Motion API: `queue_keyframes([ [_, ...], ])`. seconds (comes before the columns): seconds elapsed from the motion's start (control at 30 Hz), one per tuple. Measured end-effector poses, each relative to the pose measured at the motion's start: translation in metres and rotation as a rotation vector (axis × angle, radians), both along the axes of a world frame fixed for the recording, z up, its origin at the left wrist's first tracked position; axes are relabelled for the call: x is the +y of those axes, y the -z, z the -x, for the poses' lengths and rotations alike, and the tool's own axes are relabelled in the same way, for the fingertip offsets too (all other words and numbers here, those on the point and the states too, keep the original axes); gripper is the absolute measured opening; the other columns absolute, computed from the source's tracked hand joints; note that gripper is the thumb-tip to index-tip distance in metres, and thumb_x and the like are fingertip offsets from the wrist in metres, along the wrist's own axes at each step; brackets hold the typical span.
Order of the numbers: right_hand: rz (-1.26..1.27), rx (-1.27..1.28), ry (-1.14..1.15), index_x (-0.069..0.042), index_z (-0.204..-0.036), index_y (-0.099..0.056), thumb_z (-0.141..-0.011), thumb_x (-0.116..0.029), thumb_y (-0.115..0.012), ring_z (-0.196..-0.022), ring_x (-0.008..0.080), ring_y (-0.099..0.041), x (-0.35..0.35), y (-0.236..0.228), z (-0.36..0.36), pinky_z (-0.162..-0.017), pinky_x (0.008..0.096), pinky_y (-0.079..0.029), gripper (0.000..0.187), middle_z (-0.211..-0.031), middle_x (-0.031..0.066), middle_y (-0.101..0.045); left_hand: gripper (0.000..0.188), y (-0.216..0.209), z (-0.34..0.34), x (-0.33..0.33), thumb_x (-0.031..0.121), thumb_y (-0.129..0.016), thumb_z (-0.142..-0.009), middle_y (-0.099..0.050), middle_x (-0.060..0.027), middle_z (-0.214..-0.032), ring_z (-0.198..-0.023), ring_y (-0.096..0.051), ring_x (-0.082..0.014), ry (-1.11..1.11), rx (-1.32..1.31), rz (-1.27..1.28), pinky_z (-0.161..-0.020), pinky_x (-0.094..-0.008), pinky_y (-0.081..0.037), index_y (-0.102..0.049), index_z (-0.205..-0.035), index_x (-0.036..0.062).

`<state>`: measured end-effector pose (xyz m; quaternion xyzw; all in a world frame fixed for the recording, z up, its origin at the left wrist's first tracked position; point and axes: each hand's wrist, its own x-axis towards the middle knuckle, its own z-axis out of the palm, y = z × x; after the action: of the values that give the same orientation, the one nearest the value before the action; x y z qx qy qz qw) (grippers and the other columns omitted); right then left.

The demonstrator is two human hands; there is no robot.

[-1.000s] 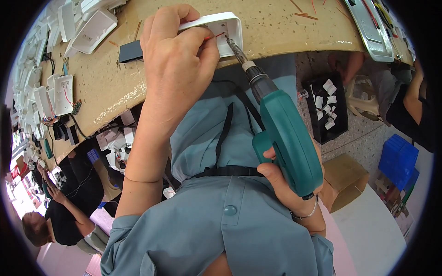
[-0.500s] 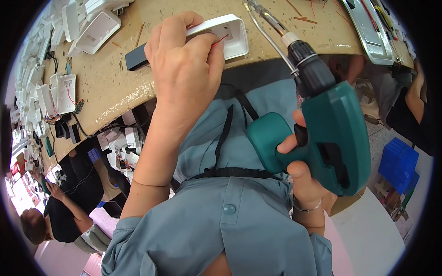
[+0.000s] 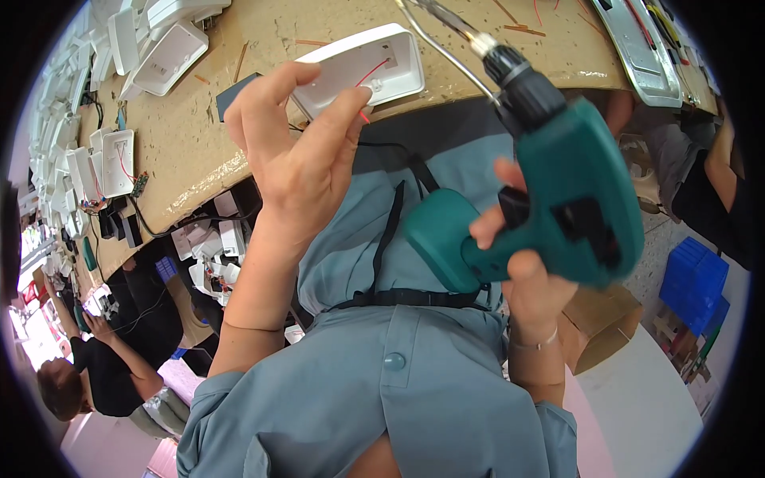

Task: Soldering wires and electronic components into small white plastic enclosures at a production workstation.

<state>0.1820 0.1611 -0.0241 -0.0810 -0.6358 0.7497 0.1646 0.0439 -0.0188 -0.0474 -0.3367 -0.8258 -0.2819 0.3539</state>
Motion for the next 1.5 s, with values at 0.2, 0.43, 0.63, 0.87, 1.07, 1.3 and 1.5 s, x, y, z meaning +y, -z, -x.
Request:
queue_keyframes([
  [0.2, 0.359, 0.041, -0.273, 0.0, -0.139, -0.023, -0.081, -0.041, -0.064, -0.112, 0.0272, -0.052, 0.007, 0.01, 0.053, -0.071, 0.0277, -0.057, 0.082, -0.14, 0.0292, -0.025, 0.026, 0.003, 0.003, -0.003, 0.013, -0.064, -0.06, -0.057, 0.0016, -0.082, -0.073, -0.053, -0.0155, 0.09, 0.052, -0.018, -0.07, -0.0306, -0.033, -0.065, -0.087, 0.0124],
  [0.43, 0.513, 0.028, -0.318, -0.002, -0.139, -0.024, -0.083, -0.036, -0.063, -0.126, 0.0388, -0.038, -0.005, 0.016, 0.077, -0.091, 0.0427, -0.048, 0.076, -0.138, 0.0246, -0.034, 0.019, -0.008, 0.002, 0.002, 0.001, -0.072, -0.066, -0.061, -0.0026, -0.072, -0.062, -0.055, -0.0177, 0.242, -0.107, -0.226, -0.062, -0.0281, -0.035, -0.063, -0.082, 0.0044],
  [0.63, 0.569, 0.007, -0.288, -0.003, -0.139, -0.025, -0.083, -0.035, -0.064, -0.126, 0.0386, -0.038, -0.013, 0.016, 0.078, -0.098, 0.0456, -0.041, 0.076, -0.138, 0.0242, -0.034, 0.021, -0.004, 0.01, 0.014, 0.006, -0.067, -0.062, -0.055, 0.0041, -0.07, -0.062, -0.051, -0.0146, 0.155, 0.014, -0.166, -0.063, -0.0293, -0.028, -0.06, -0.081, 0.0123],
  [0.87, 0.444, -0.026, -0.307, -0.001, -0.139, -0.024, -0.081, -0.046, -0.062, -0.128, 0.0379, -0.034, -0.011, 0.013, 0.08, -0.103, 0.0453, -0.037, 0.082, -0.137, 0.0229, -0.036, 0.015, -0.006, 0.008, 0.008, 0.01, -0.069, -0.071, -0.056, 0.0025, -0.071, -0.063, -0.051, -0.014, 0.021, 0.008, 0.034, -0.068, -0.0307, -0.025, -0.062, -0.084, 0.0131],
  [1.07, 0.561, 0.026, -0.304, -0.004, -0.14, -0.023, -0.083, -0.033, -0.064, -0.124, 0.0384, -0.04, -0.011, 0.019, 0.08, -0.096, 0.0449, -0.043, 0.075, -0.137, 0.0243, -0.035, 0.014, -0.006, 0.008, 0.009, 0.01, -0.07, -0.07, -0.055, 0.0046, -0.069, -0.061, -0.051, -0.0127, 0.002, 0.053, 0.044, -0.07, -0.0311, -0.024, -0.063, -0.081, 0.0145],
  [1.3, 0.542, 0.037, -0.299, -0.003, -0.139, -0.024, -0.084, -0.034, -0.064, -0.123, 0.0383, -0.041, -0.009, 0.015, 0.078, -0.094, 0.0457, -0.045, 0.075, -0.136, 0.0249, -0.036, 0.014, -0.005, 0.008, 0.016, 0.01, -0.069, -0.064, -0.055, 0.002, -0.086, -0.082, -0.051, -0.0151, -0.09, 0.064, -0.036, -0.075, -0.0341, -0.024, -0.062, -0.076, 0.0137],
  [1.5, 0.308, 0.017, -0.232, 0.005, -0.138, -0.023, -0.079, -0.04, -0.067, -0.106, 0.0298, -0.056, 0.016, 0.011, 0.047, -0.073, 0.0334, -0.056, 0.086, -0.133, 0.0253, -0.039, 0.013, -0.003, 0.016, 0.015, 0.006, -0.066, -0.06, -0.054, 0.0025, -0.089, -0.088, -0.053, -0.0159, -0.127, 0.076, -0.049, -0.083, -0.0393, -0.024, -0.059, -0.07, 0.0117],
])
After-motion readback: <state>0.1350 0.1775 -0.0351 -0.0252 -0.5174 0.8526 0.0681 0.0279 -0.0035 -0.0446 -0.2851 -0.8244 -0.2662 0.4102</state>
